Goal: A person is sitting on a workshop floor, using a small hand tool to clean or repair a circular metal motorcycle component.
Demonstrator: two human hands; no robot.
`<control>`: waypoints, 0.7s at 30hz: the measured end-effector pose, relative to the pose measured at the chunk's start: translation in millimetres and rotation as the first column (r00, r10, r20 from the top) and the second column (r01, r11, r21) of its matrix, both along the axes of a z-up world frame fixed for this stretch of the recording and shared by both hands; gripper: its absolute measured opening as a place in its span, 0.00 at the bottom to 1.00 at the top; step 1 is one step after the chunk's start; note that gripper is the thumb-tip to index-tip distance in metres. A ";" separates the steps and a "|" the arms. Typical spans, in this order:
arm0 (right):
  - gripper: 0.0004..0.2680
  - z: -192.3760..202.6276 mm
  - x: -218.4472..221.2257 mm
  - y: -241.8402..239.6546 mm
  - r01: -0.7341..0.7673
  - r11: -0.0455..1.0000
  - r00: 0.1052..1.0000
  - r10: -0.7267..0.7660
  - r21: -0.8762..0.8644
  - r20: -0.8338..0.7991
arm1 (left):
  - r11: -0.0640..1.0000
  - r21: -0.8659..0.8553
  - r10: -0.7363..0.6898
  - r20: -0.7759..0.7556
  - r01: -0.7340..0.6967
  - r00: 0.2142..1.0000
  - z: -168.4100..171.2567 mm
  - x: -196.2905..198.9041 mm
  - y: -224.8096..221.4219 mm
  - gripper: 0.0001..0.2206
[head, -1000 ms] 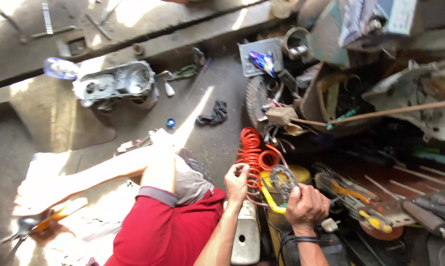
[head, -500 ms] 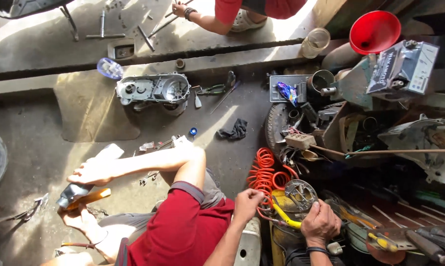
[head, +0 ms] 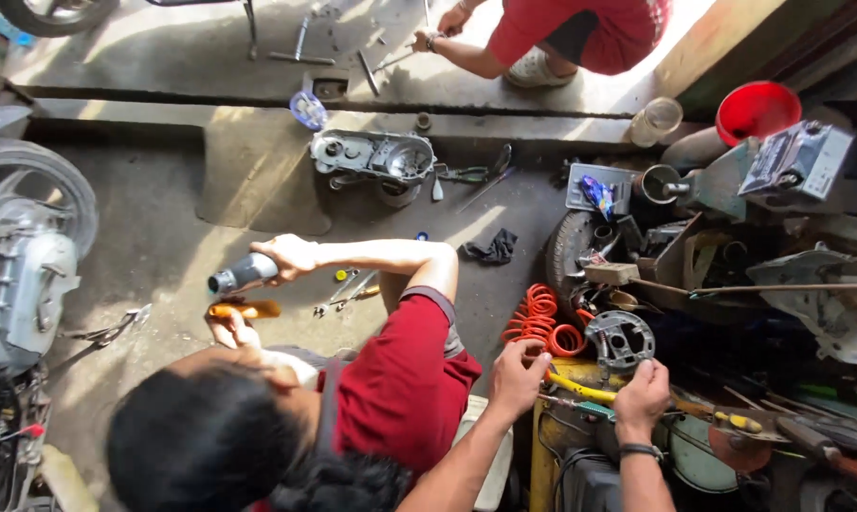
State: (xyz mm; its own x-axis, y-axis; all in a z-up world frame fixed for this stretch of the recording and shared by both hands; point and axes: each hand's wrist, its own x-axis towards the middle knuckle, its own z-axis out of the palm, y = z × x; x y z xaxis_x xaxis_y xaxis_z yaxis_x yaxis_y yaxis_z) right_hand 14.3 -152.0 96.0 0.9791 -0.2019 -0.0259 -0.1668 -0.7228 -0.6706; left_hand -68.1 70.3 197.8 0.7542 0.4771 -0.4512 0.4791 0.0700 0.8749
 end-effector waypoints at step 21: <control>0.10 197.5 -214.8 0.5 0.409 0.673 0.908 -0.233 0.616 -0.348 | 0.808 -0.409 -0.365 0.218 0.424 0.905 106.2 -114.7 6.1 0.17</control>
